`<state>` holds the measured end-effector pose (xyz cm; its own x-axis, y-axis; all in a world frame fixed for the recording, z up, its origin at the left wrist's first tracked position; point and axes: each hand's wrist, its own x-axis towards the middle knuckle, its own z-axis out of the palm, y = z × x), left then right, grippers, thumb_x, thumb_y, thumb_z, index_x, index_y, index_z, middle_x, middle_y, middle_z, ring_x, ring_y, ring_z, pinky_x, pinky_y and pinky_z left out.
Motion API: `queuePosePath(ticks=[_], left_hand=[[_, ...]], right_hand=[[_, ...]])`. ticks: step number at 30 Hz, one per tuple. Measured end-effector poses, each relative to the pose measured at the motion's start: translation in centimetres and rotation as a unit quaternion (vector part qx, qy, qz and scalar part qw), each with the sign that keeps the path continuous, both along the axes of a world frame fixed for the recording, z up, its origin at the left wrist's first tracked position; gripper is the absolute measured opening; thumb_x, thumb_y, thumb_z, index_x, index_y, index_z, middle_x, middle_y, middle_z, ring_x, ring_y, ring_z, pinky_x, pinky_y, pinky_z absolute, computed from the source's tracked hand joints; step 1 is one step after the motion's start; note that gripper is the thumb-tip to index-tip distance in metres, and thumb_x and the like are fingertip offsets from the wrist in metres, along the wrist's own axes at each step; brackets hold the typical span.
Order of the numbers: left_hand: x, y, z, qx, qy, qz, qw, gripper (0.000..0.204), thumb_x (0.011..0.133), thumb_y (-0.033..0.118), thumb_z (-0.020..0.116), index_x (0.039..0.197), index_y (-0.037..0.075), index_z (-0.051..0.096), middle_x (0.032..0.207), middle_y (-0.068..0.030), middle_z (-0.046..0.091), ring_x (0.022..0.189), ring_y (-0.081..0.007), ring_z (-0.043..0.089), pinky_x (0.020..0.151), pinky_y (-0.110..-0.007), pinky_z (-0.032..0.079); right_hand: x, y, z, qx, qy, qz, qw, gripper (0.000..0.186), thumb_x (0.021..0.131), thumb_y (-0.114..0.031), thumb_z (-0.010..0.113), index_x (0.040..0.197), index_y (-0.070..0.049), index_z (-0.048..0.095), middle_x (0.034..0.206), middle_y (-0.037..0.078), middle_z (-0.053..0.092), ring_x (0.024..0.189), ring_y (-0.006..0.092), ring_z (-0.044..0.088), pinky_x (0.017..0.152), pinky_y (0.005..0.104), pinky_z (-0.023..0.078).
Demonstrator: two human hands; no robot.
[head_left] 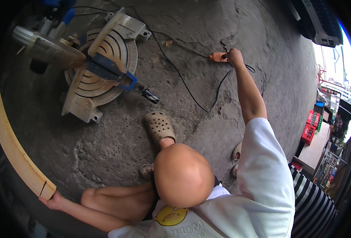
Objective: The person measures and marks a wooden plank with a tape measure and marker, then uses a miter saw to cut the plank. After cutting, the person inspects the cut piece and places it on the workbench.
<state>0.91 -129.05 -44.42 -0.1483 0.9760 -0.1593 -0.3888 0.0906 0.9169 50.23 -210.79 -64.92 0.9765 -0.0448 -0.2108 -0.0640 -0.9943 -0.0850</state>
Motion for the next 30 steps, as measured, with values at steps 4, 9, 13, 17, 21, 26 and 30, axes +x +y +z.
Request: queuePosePath(ticks=[4,9,13,17,21,26,30], left_hand=[[0.6,-1.7,0.8,0.019,0.021,-0.002,1.000,0.053,0.092,0.019,0.061,0.137,-0.003,0.045,0.141,-0.0200,0.047,0.131,-0.0384,0.044,0.107,-0.055,0.035],[2.6,-3.4,0.7,0.011,0.018,-0.020,1.000,0.050,0.096,0.024,0.057,0.137,-0.003,0.046,0.140,-0.0199,0.049,0.128,-0.0369,0.047,0.106,-0.054,0.038],[2.2,-2.7,1.3,0.020,0.019,-0.040,0.999,0.050,0.099,0.029,0.053,0.136,-0.003,0.046,0.138,-0.0190,0.051,0.126,-0.0358,0.051,0.105,-0.052,0.041],[3.7,-4.7,2.7,0.016,0.049,-0.035,0.998,0.050,0.100,0.029,0.051,0.137,-0.004,0.045,0.139,-0.0192,0.050,0.126,-0.0357,0.051,0.106,-0.051,0.041],[2.2,-4.5,3.2,0.059,0.076,-0.028,0.995,0.048,0.100,0.027,0.049,0.138,-0.004,0.044,0.140,-0.0196,0.049,0.127,-0.0360,0.049,0.107,-0.051,0.040],[1.6,-4.3,2.8,0.079,0.090,-0.048,0.992,0.047,0.101,0.024,0.048,0.138,-0.004,0.044,0.142,-0.0196,0.048,0.129,-0.0366,0.048,0.108,-0.051,0.040],[2.0,-5.2,2.4,0.060,0.069,-0.036,0.995,0.047,0.101,0.025,0.046,0.138,-0.004,0.044,0.140,-0.0189,0.049,0.127,-0.0351,0.050,0.107,-0.049,0.041]], right_hand=[[-0.5,0.4,-1.1,-0.048,0.016,-0.042,0.998,0.025,0.080,-0.021,0.069,0.087,0.002,0.067,0.092,0.027,0.068,0.094,0.0432,0.065,0.082,0.0484,0.051],[-0.4,-0.1,-1.9,-0.075,-0.022,-0.068,0.995,0.023,0.081,-0.020,0.066,0.094,-0.001,0.068,0.100,0.025,0.068,0.100,0.0424,0.064,0.087,0.0479,0.051],[0.4,0.7,-0.8,-0.075,0.121,-0.097,0.985,0.029,0.083,-0.021,0.067,0.105,-0.003,0.070,0.106,0.021,0.070,0.105,0.0359,0.066,0.088,0.0444,0.052],[-0.2,0.3,-0.3,-0.071,0.085,-0.123,0.986,0.030,0.082,-0.021,0.067,0.104,-0.001,0.070,0.108,0.022,0.069,0.106,0.0353,0.065,0.088,0.0446,0.052],[-1.2,2.3,-0.6,-0.064,0.029,-0.142,0.987,0.030,0.082,-0.022,0.067,0.103,0.000,0.069,0.106,0.023,0.069,0.104,0.0375,0.065,0.087,0.0454,0.053],[-1.3,0.8,-1.7,-0.082,-0.004,-0.136,0.987,0.028,0.084,-0.023,0.065,0.101,-0.001,0.069,0.103,0.023,0.069,0.100,0.0424,0.065,0.084,0.0473,0.053],[-1.4,1.1,-2.5,-0.074,-0.049,-0.131,0.987,0.029,0.084,-0.024,0.064,0.101,-0.001,0.069,0.103,0.024,0.068,0.100,0.0439,0.064,0.085,0.0485,0.052]])
